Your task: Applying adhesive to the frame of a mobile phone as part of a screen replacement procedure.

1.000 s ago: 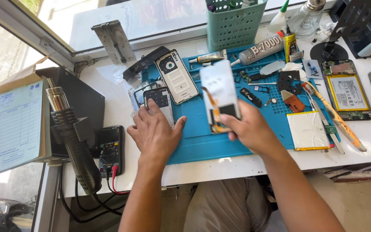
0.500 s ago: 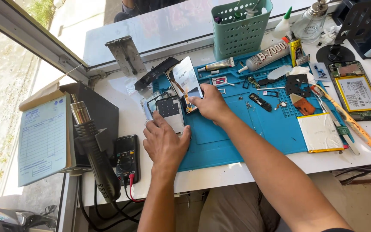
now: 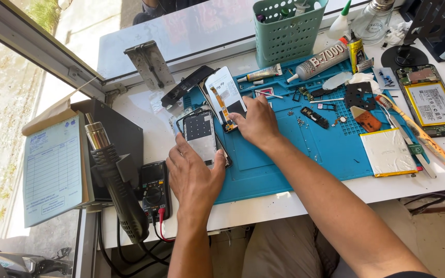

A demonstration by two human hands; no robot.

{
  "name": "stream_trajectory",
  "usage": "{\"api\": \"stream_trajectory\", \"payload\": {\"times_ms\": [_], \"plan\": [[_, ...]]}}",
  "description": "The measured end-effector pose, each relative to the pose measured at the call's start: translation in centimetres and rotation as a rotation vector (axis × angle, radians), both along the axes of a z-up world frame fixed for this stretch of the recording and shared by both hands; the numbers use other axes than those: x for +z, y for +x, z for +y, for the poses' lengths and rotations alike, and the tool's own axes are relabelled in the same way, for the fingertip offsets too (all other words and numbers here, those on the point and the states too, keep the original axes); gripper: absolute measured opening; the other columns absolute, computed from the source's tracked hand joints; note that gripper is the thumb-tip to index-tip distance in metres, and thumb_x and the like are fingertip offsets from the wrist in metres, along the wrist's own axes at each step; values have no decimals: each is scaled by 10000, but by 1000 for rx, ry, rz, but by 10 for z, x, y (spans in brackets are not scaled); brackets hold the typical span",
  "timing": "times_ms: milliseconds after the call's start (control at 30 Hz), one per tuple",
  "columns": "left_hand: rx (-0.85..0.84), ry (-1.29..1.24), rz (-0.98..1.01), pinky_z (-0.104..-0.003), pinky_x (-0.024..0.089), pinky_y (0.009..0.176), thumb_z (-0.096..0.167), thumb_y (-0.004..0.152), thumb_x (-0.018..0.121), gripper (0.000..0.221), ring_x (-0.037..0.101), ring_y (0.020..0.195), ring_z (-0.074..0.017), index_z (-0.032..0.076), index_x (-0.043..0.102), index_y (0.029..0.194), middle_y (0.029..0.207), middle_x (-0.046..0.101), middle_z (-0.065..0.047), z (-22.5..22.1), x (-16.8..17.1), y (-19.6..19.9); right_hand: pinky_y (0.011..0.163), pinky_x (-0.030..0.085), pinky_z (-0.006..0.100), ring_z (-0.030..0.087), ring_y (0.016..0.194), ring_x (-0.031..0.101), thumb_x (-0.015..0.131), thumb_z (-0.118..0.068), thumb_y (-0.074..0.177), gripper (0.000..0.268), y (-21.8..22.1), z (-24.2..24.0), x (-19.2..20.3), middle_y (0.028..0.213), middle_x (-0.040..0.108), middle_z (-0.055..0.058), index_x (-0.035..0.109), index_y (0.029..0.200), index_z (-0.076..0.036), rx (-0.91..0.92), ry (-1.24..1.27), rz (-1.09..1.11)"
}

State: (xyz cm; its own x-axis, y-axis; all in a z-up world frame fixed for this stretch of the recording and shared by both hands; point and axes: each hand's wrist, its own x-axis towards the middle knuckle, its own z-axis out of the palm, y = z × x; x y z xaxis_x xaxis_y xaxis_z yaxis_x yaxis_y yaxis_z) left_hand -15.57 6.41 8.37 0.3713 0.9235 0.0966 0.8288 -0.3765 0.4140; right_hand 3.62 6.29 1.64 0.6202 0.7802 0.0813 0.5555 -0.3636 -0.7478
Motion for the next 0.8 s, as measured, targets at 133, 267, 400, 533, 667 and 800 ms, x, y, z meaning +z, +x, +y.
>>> {"api": "stream_trajectory", "payload": {"times_ms": [133,267,400,533,667,800], "plan": [[-29,-2,-12,-551,540,868,424,844,737,969,575,1149,-462,-90,323,1554,1261,544,-332,-11,15,0,880,572,459,426,1119,673,768,-304,939,482,-5,-3,4,1152,627,263,676,1261,43,-21,-30,7],[-70,8,-56,-580,526,889,388,853,747,956,573,1161,-492,-100,318,1555,1279,542,-360,-21,25,0,847,593,418,390,1118,687,752,-287,962,514,-9,-5,12,1177,605,268,641,1332,53,-33,-65,11],[-97,-27,-64,-600,529,884,411,831,750,1003,578,1165,-495,-79,288,1575,1287,544,-354,-28,28,-1,832,610,449,407,1081,702,731,-266,965,470,-9,-6,9,1179,593,269,646,1304,49,-30,-58,18],[-120,-2,19,-547,407,1021,505,864,688,989,420,1331,-428,18,224,1589,1480,428,-243,-34,11,-2,718,638,455,353,1062,630,744,-345,954,418,-2,9,-25,1227,557,214,609,1235,-66,-51,-79,-19],[-142,-4,-7,-559,424,979,482,844,699,992,451,1277,-438,20,226,1584,1413,474,-232,-41,18,3,655,617,466,365,961,666,767,-285,929,340,-1,9,-27,1191,575,212,638,1156,-68,-48,-68,-39],[-147,-43,11,-575,439,955,483,804,717,1036,472,1261,-442,36,207,1588,1390,504,-222,-46,25,14,613,590,496,406,856,656,845,-189,833,373,2,0,-28,1127,548,221,588,1076,-69,3,10,-33]]}}
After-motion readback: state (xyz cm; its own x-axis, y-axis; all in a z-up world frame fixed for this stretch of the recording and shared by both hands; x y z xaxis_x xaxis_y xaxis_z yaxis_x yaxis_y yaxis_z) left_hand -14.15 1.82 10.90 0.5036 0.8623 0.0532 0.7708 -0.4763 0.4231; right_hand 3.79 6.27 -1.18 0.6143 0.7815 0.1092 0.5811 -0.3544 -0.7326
